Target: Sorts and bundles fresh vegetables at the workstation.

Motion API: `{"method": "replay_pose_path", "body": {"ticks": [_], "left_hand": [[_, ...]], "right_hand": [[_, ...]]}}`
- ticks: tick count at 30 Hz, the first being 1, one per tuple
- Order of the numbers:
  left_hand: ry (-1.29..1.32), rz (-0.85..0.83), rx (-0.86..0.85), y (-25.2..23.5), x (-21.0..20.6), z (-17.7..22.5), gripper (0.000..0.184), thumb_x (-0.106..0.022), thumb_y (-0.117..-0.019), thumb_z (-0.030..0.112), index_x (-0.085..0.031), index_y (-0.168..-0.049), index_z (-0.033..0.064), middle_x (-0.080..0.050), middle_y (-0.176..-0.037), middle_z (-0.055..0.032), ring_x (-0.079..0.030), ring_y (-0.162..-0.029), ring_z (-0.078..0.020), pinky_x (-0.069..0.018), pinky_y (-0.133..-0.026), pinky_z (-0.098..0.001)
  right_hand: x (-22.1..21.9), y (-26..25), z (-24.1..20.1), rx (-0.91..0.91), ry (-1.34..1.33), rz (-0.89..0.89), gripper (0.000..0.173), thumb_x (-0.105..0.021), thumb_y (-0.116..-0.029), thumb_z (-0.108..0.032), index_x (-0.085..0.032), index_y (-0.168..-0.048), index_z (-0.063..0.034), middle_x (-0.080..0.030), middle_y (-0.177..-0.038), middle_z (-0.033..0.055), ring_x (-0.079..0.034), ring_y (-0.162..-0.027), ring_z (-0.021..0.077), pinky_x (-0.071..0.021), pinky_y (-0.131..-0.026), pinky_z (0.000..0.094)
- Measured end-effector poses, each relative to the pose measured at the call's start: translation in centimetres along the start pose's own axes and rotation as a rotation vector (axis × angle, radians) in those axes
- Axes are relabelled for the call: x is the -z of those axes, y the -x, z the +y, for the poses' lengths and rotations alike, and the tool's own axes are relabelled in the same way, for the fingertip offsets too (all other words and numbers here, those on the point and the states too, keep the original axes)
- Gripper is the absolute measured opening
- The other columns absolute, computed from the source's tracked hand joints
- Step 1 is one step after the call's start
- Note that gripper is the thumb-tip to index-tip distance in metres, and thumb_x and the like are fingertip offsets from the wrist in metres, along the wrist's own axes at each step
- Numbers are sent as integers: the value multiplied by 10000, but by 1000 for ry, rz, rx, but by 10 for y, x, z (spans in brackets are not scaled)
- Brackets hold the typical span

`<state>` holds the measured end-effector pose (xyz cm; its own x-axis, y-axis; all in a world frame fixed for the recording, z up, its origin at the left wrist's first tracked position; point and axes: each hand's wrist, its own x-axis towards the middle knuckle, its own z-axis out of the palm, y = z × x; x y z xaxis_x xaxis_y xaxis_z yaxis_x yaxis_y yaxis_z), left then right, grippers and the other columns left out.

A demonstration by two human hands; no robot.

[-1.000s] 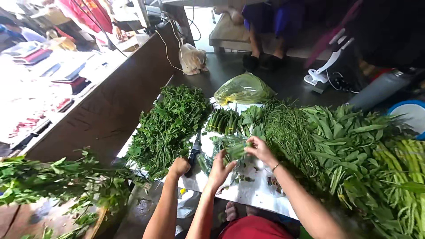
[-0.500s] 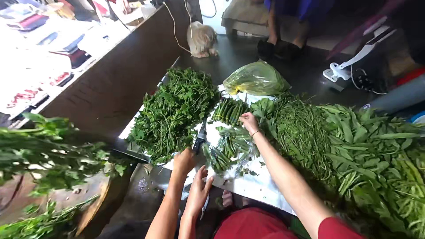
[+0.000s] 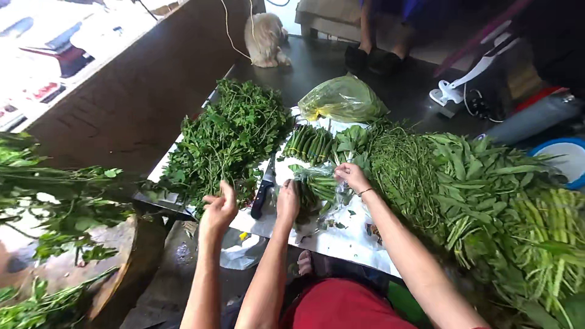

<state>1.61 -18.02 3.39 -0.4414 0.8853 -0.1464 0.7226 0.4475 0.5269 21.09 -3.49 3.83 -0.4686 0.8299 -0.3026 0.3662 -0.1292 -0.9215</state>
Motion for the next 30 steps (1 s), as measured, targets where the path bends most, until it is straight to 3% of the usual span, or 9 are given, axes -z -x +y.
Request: {"method": "replay_pose_path", "body": {"ticks": [3, 7, 9, 11, 15, 18, 23, 27, 30], "left_hand": [[82, 38, -39, -2, 14, -10, 394, -505, -972, -44, -627, -1344, 3, -581, -1427, -192, -584, -1283, -379, -463, -1082, -547], [53, -50, -71, -8, 10, -18, 419, -606, -951, 4, -600, -1369, -18, -518, -1467, -242, -527, -1326, -427, -450, -1084, -584], [59, -44, -64, 0, 8, -19, 387, -621, -959, 44, -626, -1344, -1, -507, -1472, -248, -500, -1350, -430, -434, -1102, -578], [73, -21, -71, 13, 6, -21, 359, -624, -965, 64, -652, -1319, 19, -511, -1468, -242, -476, -1371, -419, -406, -1129, -566], [120, 65, -147, 41, 0, -31, 311, -639, -955, 52, -685, -1261, 19, -591, -1360, -235, -547, -1294, -399, -446, -1087, -553], [161, 32, -147, 64, 5, -32, 304, -606, -981, 83, -671, -1267, 4, -620, -1302, -220, -633, -1164, -330, -532, -989, -467], [340, -182, -172, 100, -4, -17, 336, -557, -1016, 142, -636, -1304, -13, -652, -1232, -199, -669, -1066, -265, -560, -916, -402], [913, -295, -42, 113, -22, -1, 510, -525, -1035, 229, -459, -1453, -56, -632, -1306, -178, -646, -1166, -213, -544, -996, -383], [1366, -263, 158, 108, -31, 2, 382, -388, -1097, 184, -486, -1390, -40, -683, -1107, -127, -684, -915, -175, -584, -836, -356]], "right_hand": [[4, 6, 4, 64, -128, -25, 192, -558, -1040, -41, -627, -1171, 80, -696, -965, 176, -694, -808, 194, -596, -805, 362], [14, 16, -5, 81, 266, 132, 314, -563, -1051, -96, -593, -1342, 18, -643, -1320, 235, -657, -1187, 356, -517, -1032, 501], [20, 34, -12, 18, 547, 122, 281, -530, -1048, -84, -639, -1285, 21, -659, -1263, 262, -650, -1169, 418, -504, -1015, 582], [17, 52, -6, -82, 770, -61, 222, -568, -995, -39, -706, -1158, 21, -690, -1169, 269, -656, -1124, 446, -503, -970, 647], [-16, 72, 37, -227, 999, -385, 381, -584, -947, -12, -647, -1323, -16, -523, -1435, 301, -547, -1277, 495, -446, -1038, 674], [-22, 78, 49, -231, 946, -276, 324, -546, -1033, -168, -664, -1294, -16, -490, -1467, 287, -564, -1273, 454, -464, -1060, 601], [-11, 97, 57, 18, 808, -79, 244, -540, -989, -59, -723, -1131, 19, -612, -1308, 227, -629, -1183, 348, -500, -1048, 464], [-33, 127, 15, 301, 444, -92, 171, -650, -957, -91, -717, -1051, 34, -675, -1181, 196, -692, -1045, 239, -576, -946, 344], [-64, 117, -6, 339, 254, -286, 228, -594, -1006, -117, -717, -1122, 35, -713, -1148, 171, -706, -1041, 206, -568, -965, 341]]}}
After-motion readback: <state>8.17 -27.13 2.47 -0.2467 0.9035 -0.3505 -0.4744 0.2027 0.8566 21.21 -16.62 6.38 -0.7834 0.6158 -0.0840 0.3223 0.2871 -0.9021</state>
